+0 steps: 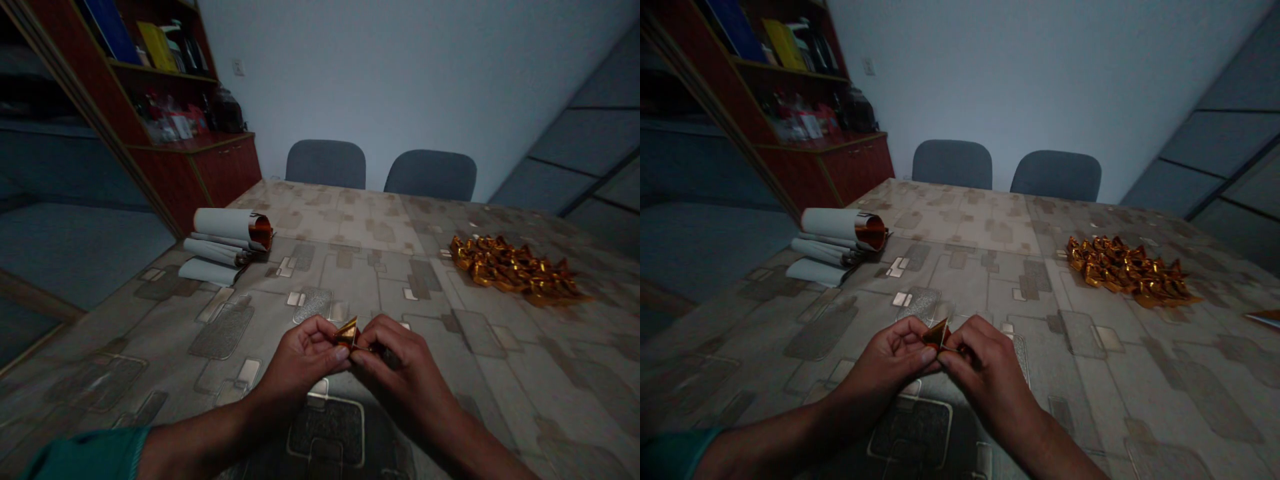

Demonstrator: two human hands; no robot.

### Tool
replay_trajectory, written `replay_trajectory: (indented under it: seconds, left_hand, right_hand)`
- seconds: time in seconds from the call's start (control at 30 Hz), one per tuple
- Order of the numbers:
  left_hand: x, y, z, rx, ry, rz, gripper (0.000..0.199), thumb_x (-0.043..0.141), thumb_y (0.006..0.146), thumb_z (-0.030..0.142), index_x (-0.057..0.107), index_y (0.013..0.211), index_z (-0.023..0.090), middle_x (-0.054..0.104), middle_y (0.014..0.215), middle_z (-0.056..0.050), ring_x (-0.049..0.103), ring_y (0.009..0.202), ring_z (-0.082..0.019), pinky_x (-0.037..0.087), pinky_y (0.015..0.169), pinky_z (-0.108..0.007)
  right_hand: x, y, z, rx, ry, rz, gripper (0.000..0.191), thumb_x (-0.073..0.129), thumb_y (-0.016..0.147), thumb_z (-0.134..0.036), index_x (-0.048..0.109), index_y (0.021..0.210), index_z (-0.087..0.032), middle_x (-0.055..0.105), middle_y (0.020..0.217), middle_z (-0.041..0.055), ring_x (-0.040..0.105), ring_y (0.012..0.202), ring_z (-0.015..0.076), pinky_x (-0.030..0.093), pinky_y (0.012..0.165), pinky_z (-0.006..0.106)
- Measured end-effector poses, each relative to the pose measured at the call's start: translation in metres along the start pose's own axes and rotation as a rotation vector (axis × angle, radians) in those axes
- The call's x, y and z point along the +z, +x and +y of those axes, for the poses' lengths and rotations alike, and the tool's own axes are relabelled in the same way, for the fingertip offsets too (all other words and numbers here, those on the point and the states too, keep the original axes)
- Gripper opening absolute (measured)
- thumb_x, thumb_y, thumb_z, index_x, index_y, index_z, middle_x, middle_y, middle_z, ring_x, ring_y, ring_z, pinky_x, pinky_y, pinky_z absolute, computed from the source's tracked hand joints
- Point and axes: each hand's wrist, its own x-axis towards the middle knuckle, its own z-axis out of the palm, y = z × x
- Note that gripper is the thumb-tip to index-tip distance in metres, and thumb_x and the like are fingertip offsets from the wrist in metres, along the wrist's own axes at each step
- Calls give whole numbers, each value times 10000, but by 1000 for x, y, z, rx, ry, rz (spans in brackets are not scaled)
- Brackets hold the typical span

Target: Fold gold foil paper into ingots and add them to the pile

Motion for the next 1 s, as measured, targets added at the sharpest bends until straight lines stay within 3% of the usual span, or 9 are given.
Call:
replay_trajectory:
  seconds: [0.13, 0.27, 0.43, 0.53, 0.63, 1.0]
  left_hand:
    - [1, 0, 1, -29, -19, 39, 399, 929, 661, 308, 598, 816, 147, 729, 866, -28, 705, 764, -123, 582, 733, -237]
    - [-1, 1, -2, -52, -15, 29, 406, 935, 648, 303, 603, 822, 146, 736, 894, -37, 711, 782, -133, 582, 742, -245]
    - [3, 0, 2, -89, -14, 50, 425, 951, 617, 309, 608, 805, 142, 745, 876, -42, 715, 782, -143, 578, 733, -241]
    - [6, -2, 8, -110, -51, 96, 417, 953, 616, 284, 614, 813, 141, 752, 856, -42, 718, 787, -142, 586, 770, -256]
    - [7, -2, 12, -66, -116, 126, 397, 943, 636, 248, 615, 835, 146, 763, 877, -46, 727, 836, -148, 584, 824, -268]
    - [5, -2, 6, 2, -152, 40, 371, 940, 646, 254, 595, 736, 152, 758, 822, -30, 719, 809, -124, 567, 832, -236]
  right_hand:
    - [0, 0, -1, 115, 111, 17, 107, 680, 855, -215, 603, 782, -221, 574, 699, -36, 520, 628, 136, 376, 572, 263]
    - [1, 0, 0, 94, 105, 21, 205, 669, 865, -235, 577, 684, -210, 568, 698, -23, 519, 648, 140, 370, 594, 275]
    - [2, 1, 0, 132, 126, 8, 197, 686, 851, -247, 586, 687, -206, 559, 695, -23, 498, 642, 136, 359, 588, 277]
    - [-1, 0, -1, 218, 274, -21, 121, 681, 867, -321, 632, 834, -216, 571, 727, -19, 501, 656, 142, 391, 596, 278]
    - [-3, 0, 1, 301, 430, 27, 235, 727, 817, -360, 609, 968, -225, 589, 790, -9, 527, 685, 145, 437, 611, 276]
    - [9, -1, 1, 353, 507, 64, 218, 779, 749, -336, 618, 795, -196, 531, 644, -45, 444, 557, 105, 366, 530, 244]
